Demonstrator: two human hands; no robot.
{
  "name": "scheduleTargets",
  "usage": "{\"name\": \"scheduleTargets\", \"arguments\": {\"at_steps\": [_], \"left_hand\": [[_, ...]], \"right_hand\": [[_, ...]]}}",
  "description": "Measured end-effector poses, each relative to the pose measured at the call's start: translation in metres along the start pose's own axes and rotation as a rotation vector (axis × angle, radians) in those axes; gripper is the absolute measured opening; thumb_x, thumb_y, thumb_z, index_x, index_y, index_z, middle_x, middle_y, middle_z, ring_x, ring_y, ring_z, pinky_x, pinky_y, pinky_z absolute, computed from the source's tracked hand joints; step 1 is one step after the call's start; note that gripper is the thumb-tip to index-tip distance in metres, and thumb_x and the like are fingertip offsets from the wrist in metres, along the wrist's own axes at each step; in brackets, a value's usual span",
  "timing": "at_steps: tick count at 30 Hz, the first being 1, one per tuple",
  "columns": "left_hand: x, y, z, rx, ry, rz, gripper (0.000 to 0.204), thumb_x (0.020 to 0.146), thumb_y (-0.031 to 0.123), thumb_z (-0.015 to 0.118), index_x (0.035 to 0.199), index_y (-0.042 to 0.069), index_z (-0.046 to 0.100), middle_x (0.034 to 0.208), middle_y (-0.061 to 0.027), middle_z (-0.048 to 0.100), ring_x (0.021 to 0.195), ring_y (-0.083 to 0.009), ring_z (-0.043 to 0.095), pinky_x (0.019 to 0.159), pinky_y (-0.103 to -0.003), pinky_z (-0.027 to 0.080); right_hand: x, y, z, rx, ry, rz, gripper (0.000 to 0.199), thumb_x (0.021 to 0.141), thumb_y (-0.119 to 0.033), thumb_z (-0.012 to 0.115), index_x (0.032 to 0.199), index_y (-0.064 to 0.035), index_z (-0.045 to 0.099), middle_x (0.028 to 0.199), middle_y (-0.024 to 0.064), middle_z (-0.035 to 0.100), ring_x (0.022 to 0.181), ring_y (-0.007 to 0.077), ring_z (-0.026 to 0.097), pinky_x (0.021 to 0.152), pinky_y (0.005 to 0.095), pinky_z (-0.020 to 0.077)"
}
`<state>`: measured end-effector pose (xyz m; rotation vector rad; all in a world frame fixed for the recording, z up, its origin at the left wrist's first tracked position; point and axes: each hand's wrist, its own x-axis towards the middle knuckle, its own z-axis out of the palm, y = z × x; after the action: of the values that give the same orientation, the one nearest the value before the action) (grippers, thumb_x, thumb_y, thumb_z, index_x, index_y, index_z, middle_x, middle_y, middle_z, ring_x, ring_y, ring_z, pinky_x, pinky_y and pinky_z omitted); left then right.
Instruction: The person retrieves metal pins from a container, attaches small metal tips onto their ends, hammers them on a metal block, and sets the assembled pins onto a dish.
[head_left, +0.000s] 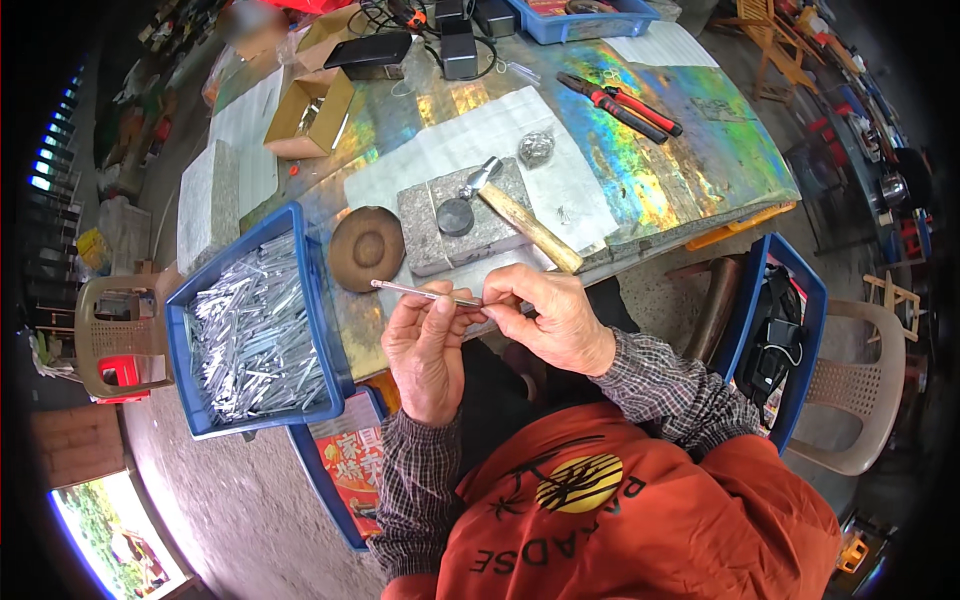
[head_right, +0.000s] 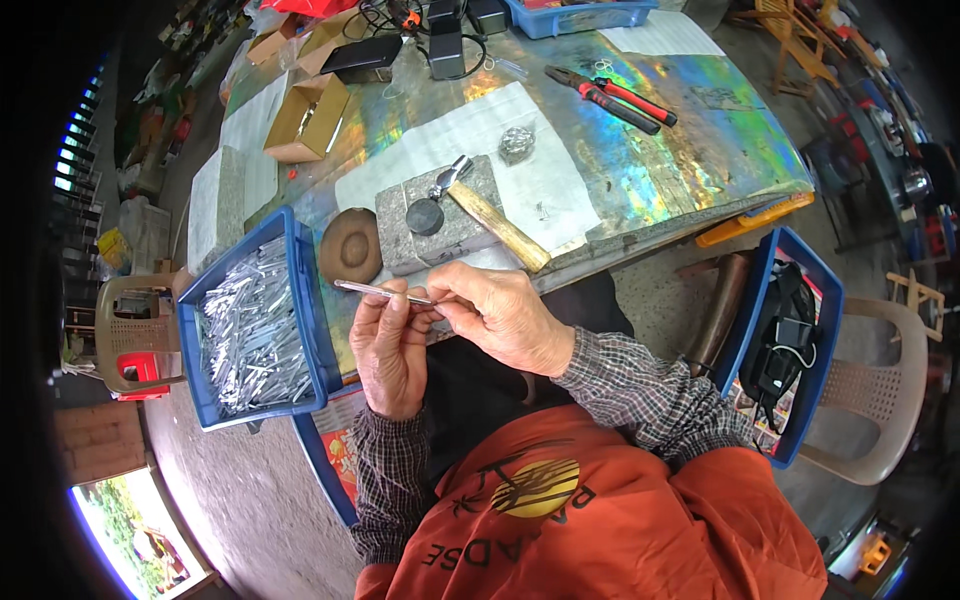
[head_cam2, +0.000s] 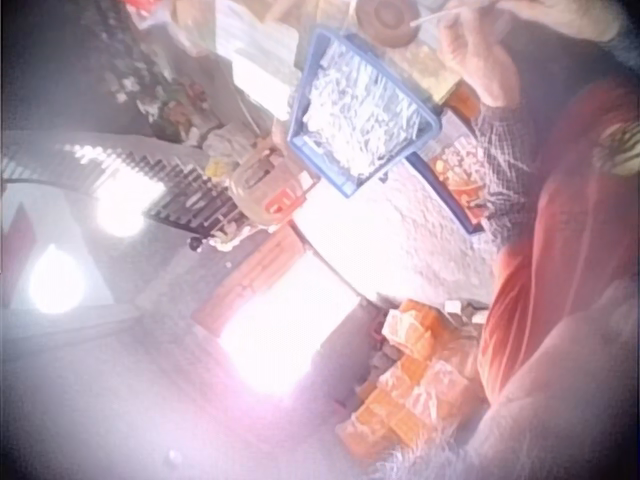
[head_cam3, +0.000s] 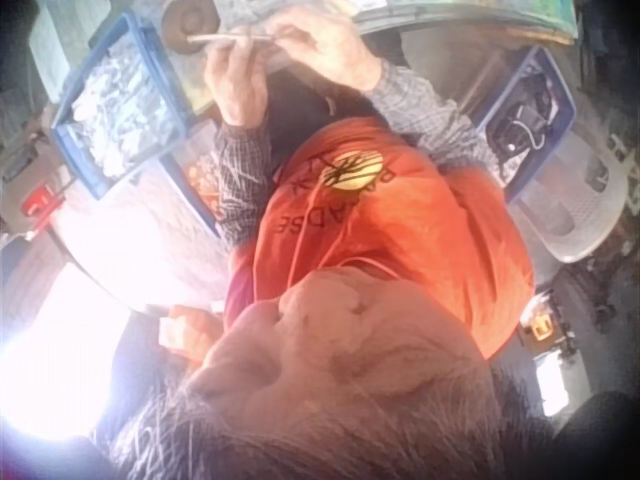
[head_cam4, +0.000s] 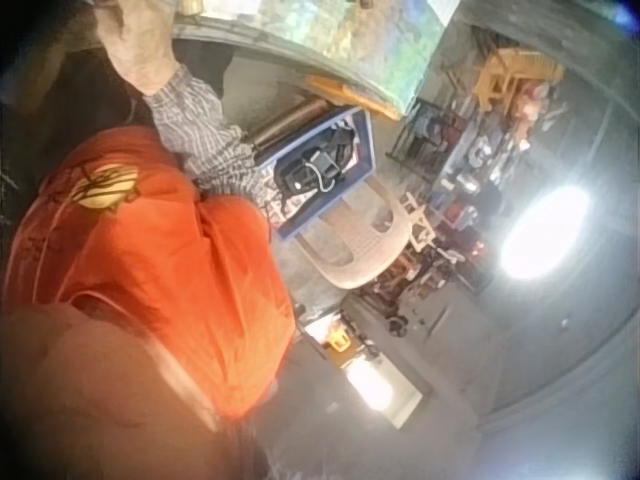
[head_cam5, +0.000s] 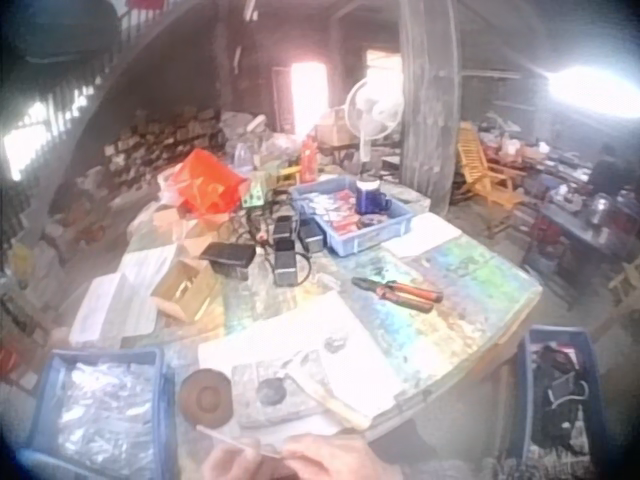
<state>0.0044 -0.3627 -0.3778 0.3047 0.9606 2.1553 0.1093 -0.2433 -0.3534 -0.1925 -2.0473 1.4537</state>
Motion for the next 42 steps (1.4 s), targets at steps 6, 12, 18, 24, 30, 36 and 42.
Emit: {"name": "scheduleTargets", "arguments": {"at_steps": [6,12,18,24,30,36,42], "left_hand": [[0.0,0.002,0.001,0.038,-0.002,0.011,0.013,0.089,0.0,0.055,0.102,-0.004,0.055,0.092,-0.0173,0.064,0.081,-0.0237,0.065,0.073,-0.036,0.055],[0.0,0.002,0.0,0.053,0.008,0.011,0.014,0.089,-0.001,0.055,0.101,-0.005,0.055,0.09,-0.0177,0.065,0.078,-0.0233,0.065,0.071,-0.036,0.056],[-0.002,0.003,0.005,0.182,0.005,0.084,0.015,0.088,-0.001,0.057,0.101,-0.007,0.055,0.088,-0.0185,0.065,0.073,-0.0231,0.065,0.07,-0.035,0.056],[-0.002,0.004,0.005,0.167,0.01,0.051,0.014,0.088,-0.001,0.057,0.101,-0.007,0.056,0.088,-0.0184,0.065,0.073,-0.0226,0.065,0.069,-0.035,0.056],[-0.003,0.004,0.01,0.377,0.015,0.173,0.012,0.087,-0.003,0.058,0.098,-0.006,0.057,0.089,-0.0154,0.066,0.073,-0.0184,0.065,0.07,-0.027,0.053],[-0.001,0.003,0.005,0.312,0.023,0.146,0.012,0.085,-0.006,0.058,0.097,-0.006,0.058,0.089,-0.0134,0.066,0.076,-0.0172,0.065,0.071,-0.027,0.052],[-0.004,0.0,0.003,0.28,0.022,0.169,0.009,0.085,-0.006,0.058,0.093,-0.005,0.057,0.09,-0.0137,0.065,0.076,-0.0199,0.065,0.072,-0.031,0.054]], "right_hand": [[0.001,0.002,0.001,-0.083,-0.007,-0.055,0.019,0.08,0.005,0.061,0.096,-0.0036,0.055,0.08,0.0095,0.061,0.071,0.0202,0.064,0.06,0.0286,0.0501],[0.002,0.0,0.0,-0.094,-0.027,-0.035,0.019,0.079,0.004,0.062,0.095,-0.0035,0.055,0.081,0.0107,0.061,0.071,0.0233,0.064,0.059,0.0303,0.0503],[-0.001,0.007,0.002,-0.212,-0.002,-0.177,0.022,0.077,0.005,0.063,0.098,-0.0008,0.057,0.087,0.013,0.063,0.076,0.0291,0.064,0.063,0.0341,0.0525],[-0.001,0.008,0.001,-0.231,-0.021,-0.173,0.024,0.075,0.006,0.064,0.097,-0.0003,0.057,0.088,0.0141,0.064,0.077,0.0306,0.064,0.065,0.0351,0.0529],[0.0,0.01,0.005,-0.258,0.042,-0.261,0.025,0.07,0.009,0.064,0.092,-0.0025,0.057,0.072,0.0086,0.059,0.063,0.0254,0.06,0.055,0.0325,0.0473],[-0.001,0.01,0.004,-0.427,-0.038,-0.363,0.028,0.071,0.006,0.063,0.098,0.0013,0.056,0.086,0.0099,0.062,0.072,0.0265,0.061,0.061,0.0351,0.0513],[-0.003,0.011,0.012,-0.251,0.104,-0.23,0.026,0.07,0.01,0.065,0.092,-0.0012,0.056,0.079,0.0095,0.06,0.065,0.0228,0.061,0.055,0.029,0.0486]]}}
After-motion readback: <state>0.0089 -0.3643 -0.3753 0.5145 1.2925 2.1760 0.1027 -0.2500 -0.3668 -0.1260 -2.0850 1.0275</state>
